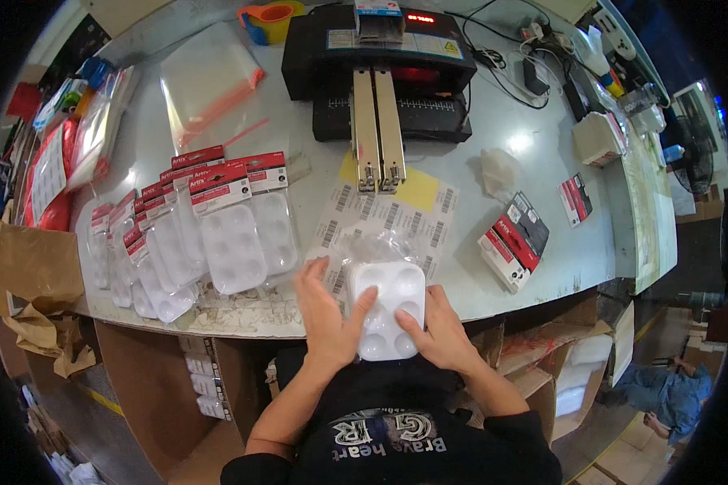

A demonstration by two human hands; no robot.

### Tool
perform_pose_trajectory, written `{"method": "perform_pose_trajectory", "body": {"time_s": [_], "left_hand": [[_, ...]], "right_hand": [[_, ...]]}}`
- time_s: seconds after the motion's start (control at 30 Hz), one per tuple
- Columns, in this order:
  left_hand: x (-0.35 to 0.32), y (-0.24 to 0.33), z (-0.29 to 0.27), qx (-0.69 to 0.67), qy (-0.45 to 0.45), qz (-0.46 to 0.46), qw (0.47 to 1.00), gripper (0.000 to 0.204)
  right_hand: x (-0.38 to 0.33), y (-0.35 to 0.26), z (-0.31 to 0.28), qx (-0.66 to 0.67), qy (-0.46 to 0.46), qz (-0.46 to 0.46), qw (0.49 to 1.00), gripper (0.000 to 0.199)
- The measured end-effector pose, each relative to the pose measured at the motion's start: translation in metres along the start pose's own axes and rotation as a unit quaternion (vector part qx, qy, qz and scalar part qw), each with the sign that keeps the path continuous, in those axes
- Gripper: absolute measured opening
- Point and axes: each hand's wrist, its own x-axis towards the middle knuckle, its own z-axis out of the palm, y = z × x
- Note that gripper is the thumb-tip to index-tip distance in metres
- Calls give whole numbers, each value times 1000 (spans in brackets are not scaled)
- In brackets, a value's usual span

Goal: The person repeatedly picks up plastic mixing palettes and red Artix labels, inserts the palettes into clear plastic sleeves, and stacks the finished units on the table. The person also moves a cardboard box and a stack of labels aside to access items.

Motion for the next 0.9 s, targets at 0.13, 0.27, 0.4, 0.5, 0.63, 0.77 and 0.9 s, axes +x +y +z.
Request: {"method": "perform_pose_trajectory", "body": {"time_s": [0.13,0.27,0.4,0.5,0.63,0.77,0.9], "left_hand": [[26,6,-5,30,33,33,998,43],[34,13,-4,-12,-26,-14,999,30],[30,17,-8,-94,-10,-41,995,18],[25,22,-15,-301,-25,-80,950,11],[25,32,-26,-523,-55,-170,833,10],[28,39,-28,-517,-143,-204,819,16],[23,46,-24,-394,-185,-216,874,23]], "right_hand": [[10,32,-53,-105,268,-50,956,65],[40,91,-107,-323,290,29,901,84],[48,122,-126,-226,218,41,949,103],[46,127,-128,-244,207,54,946,110],[49,125,-136,-215,236,53,946,89],[51,88,-146,-224,235,101,940,61],[37,6,-136,45,265,13,963,40]]}}
